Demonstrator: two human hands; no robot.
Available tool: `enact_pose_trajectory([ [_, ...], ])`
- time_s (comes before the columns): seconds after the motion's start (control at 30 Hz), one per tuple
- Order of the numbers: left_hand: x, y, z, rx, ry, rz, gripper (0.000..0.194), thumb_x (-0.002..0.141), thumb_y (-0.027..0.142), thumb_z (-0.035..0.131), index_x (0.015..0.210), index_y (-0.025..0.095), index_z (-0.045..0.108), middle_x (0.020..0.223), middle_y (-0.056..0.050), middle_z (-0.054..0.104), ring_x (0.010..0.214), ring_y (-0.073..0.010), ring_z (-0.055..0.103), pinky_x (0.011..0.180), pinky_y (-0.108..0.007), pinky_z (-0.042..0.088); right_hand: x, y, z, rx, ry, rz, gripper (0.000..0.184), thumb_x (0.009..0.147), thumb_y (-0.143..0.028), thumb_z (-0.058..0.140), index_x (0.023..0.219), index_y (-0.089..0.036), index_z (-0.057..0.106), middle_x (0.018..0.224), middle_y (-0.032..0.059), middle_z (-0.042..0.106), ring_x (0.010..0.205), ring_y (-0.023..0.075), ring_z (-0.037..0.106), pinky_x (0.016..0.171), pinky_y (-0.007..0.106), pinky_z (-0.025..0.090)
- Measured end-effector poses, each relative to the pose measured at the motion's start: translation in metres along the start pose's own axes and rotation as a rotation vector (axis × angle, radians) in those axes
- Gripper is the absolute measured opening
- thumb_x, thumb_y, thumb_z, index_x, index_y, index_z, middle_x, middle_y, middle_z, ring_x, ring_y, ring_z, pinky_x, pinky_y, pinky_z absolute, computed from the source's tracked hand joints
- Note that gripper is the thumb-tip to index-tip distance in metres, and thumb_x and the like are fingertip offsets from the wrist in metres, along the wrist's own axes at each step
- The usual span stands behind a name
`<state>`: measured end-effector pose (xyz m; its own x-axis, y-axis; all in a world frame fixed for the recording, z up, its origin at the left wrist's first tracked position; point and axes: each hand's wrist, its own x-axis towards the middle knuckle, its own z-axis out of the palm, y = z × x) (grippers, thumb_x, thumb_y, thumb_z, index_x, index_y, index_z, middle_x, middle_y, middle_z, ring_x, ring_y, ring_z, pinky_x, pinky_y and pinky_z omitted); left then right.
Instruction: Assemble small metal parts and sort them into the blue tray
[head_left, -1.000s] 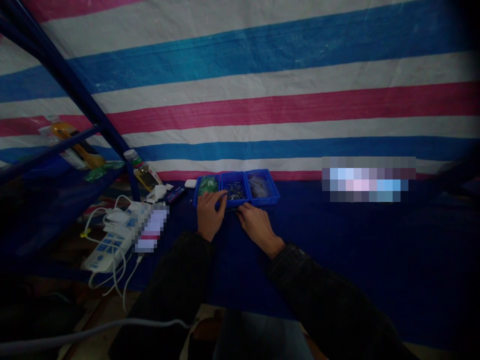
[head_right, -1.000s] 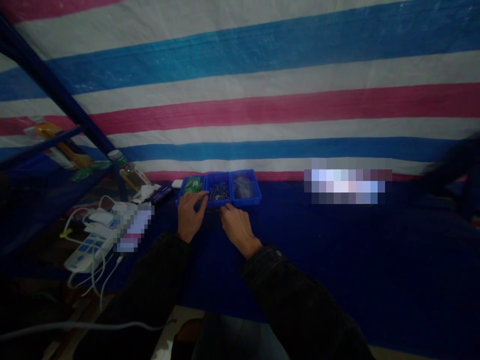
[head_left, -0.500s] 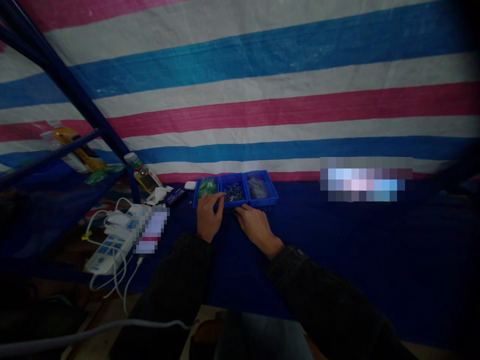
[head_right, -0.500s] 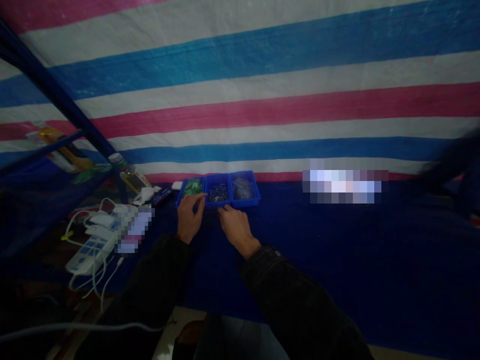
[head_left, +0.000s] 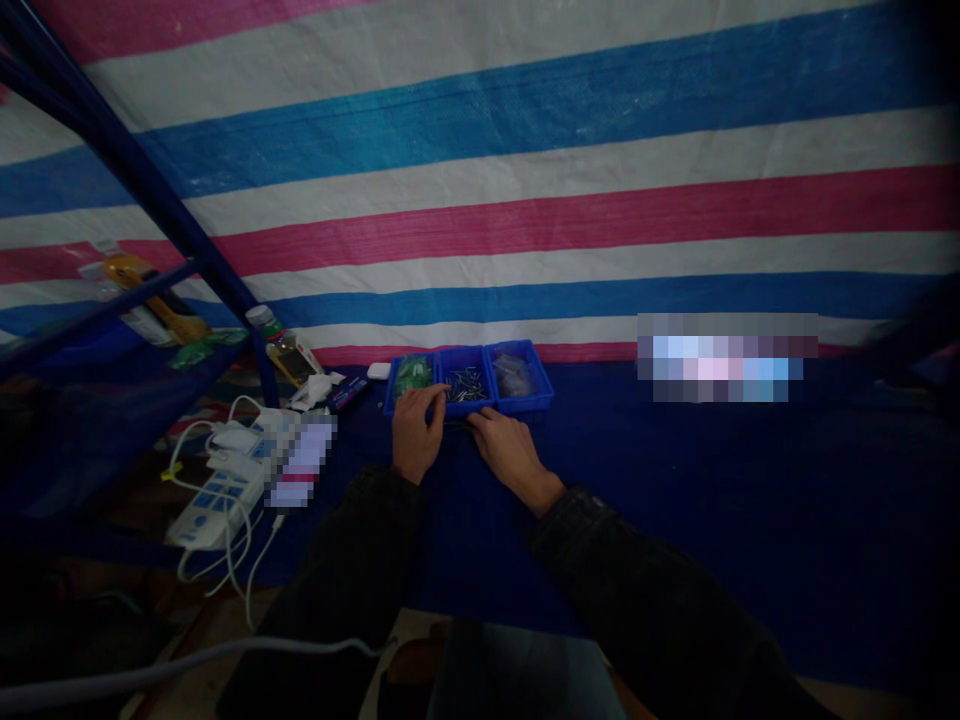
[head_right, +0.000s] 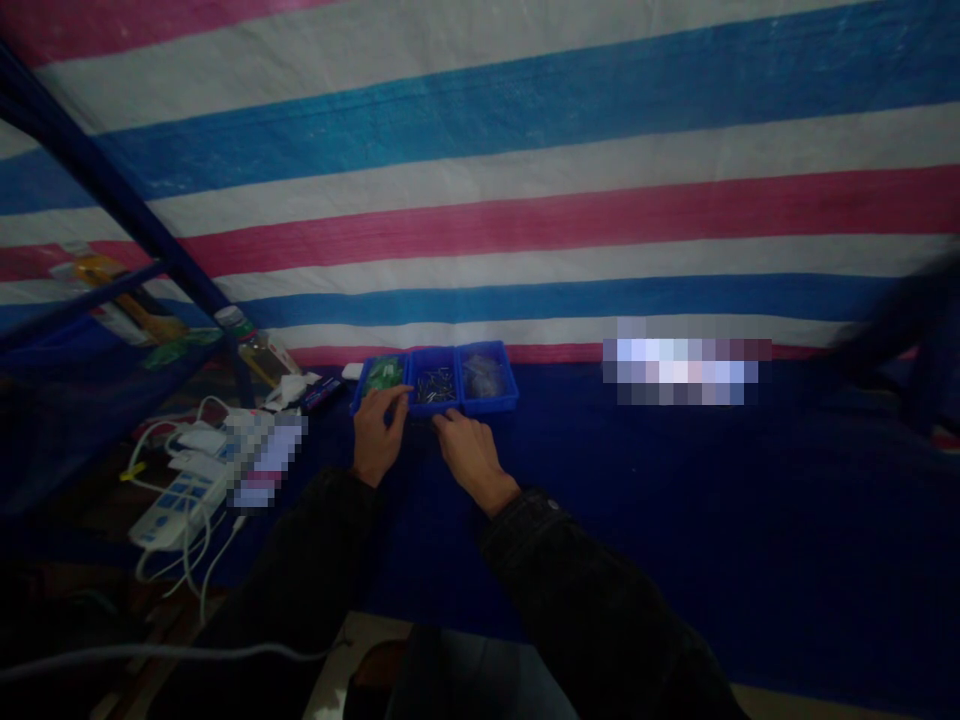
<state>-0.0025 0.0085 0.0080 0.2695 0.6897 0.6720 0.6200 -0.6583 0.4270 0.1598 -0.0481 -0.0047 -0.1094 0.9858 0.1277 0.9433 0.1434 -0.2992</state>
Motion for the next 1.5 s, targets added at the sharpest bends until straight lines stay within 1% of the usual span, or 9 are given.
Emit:
enact_pose_trajectory([
  [0.1, 0.0, 0.0, 0.001, 0.001, 0.002, 0.006, 0.019, 0.101, 0.023, 0.053, 0.112, 0.023, 0.069, 0.11, -0.004, 0.075, 0.103, -0.0212, 0.068, 0.105, -0.044, 0.045, -0.001, 0.0, -0.001, -0.009, -0.003, -0.01, 0.031, 0.107, -0.029, 0.035, 0.117, -0.026, 0.063, 0.111, 0.0075, 0.067, 0.093, 0.0199, 0.07, 0.075, 0.029, 0.048],
  [0.3, 0.0, 0.001, 0.0, -0.009, -0.003, -0.006, 0.02, 0.101, 0.024, 0.052, 0.112, 0.022, 0.069, 0.11, -0.005, 0.074, 0.104, -0.0217, 0.067, 0.1, -0.043, 0.049, -0.002, 0.0, 0.0, -0.024, 0.015, -0.027, 0.028, 0.107, -0.025, 0.036, 0.112, -0.025, 0.063, 0.109, 0.0059, 0.067, 0.089, 0.019, 0.07, 0.072, 0.028, 0.046],
  [0.43, -0.001, 0.002, -0.001, -0.026, -0.062, 0.026, 0.019, 0.102, 0.026, 0.053, 0.11, 0.022, 0.07, 0.107, -0.005, 0.074, 0.101, -0.0214, 0.066, 0.099, -0.041, 0.048, -0.004, -0.002, -0.002, -0.009, 0.041, -0.029, 0.025, 0.106, -0.026, 0.037, 0.114, -0.025, 0.061, 0.111, 0.0055, 0.067, 0.087, 0.0187, 0.07, 0.07, 0.028, 0.045],
  [0.53, -0.002, 0.003, 0.0, -0.048, -0.118, 0.067, 0.019, 0.102, 0.028, 0.053, 0.104, 0.021, 0.071, 0.102, -0.005, 0.074, 0.097, -0.0211, 0.065, 0.096, -0.04, 0.048, -0.007, -0.003, -0.006, 0.028, 0.098, -0.019, 0.024, 0.106, -0.026, 0.038, 0.116, -0.024, 0.06, 0.114, 0.0063, 0.067, 0.089, 0.0189, 0.069, 0.071, 0.028, 0.045],
  [0.7, -0.002, 0.006, -0.001, -0.061, -0.204, 0.128, 0.023, 0.102, 0.031, 0.053, 0.091, 0.02, 0.071, 0.088, -0.005, 0.071, 0.09, -0.0207, 0.061, 0.088, -0.039, 0.049, -0.012, 0.001, -0.011, 0.128, 0.215, 0.018, 0.024, 0.106, -0.027, 0.038, 0.107, -0.023, 0.062, 0.108, 0.0053, 0.069, 0.09, 0.0187, 0.068, 0.074, 0.028, 0.045],
  [1.0, -0.001, 0.005, -0.002, -0.122, -0.247, 0.184, 0.017, 0.1, 0.031, 0.058, 0.095, 0.021, 0.072, 0.091, -0.005, 0.073, 0.09, -0.0205, 0.062, 0.087, -0.04, 0.05, -0.01, 0.007, -0.001, 0.471, 0.408, -0.025, 0.022, 0.104, -0.025, 0.043, 0.105, -0.021, 0.065, 0.104, 0.0062, 0.072, 0.097, 0.0194, 0.067, 0.091, 0.028, 0.048],
  [1.17, -0.003, 0.003, 0.001, -0.125, -0.273, 0.194, 0.017, 0.1, 0.03, 0.057, 0.099, 0.021, 0.071, 0.094, -0.006, 0.073, 0.092, -0.0208, 0.064, 0.088, -0.04, 0.051, -0.01, 0.006, -0.004, 0.548, 0.378, -0.085, 0.023, 0.102, -0.024, 0.044, 0.107, -0.021, 0.067, 0.108, 0.0071, 0.072, 0.101, 0.0192, 0.067, 0.095, 0.03, 0.049],
  [1.27, -0.004, 0.004, 0.001, -0.121, -0.288, 0.202, 0.018, 0.1, 0.029, 0.056, 0.099, 0.02, 0.071, 0.093, -0.007, 0.072, 0.091, -0.0213, 0.064, 0.087, -0.04, 0.051, -0.01, 0.007, -0.005, 0.585, 0.397, -0.105, 0.023, 0.101, -0.022, 0.045, 0.105, -0.021, 0.067, 0.107, 0.0069, 0.071, 0.101, 0.0187, 0.067, 0.094, 0.029, 0.05],
  [1.5, -0.004, 0.01, -0.001, -0.12, -0.281, 0.202, 0.015, 0.099, 0.027, 0.056, 0.098, 0.02, 0.07, 0.091, -0.006, 0.071, 0.089, -0.0206, 0.063, 0.084, -0.038, 0.05, -0.009, 0.01, -0.004, 0.617, 0.407, -0.099, 0.021, 0.101, -0.022, 0.046, 0.1, -0.021, 0.067, 0.103, 0.0063, 0.071, 0.097, 0.0186, 0.067, 0.09, 0.028, 0.05],
])
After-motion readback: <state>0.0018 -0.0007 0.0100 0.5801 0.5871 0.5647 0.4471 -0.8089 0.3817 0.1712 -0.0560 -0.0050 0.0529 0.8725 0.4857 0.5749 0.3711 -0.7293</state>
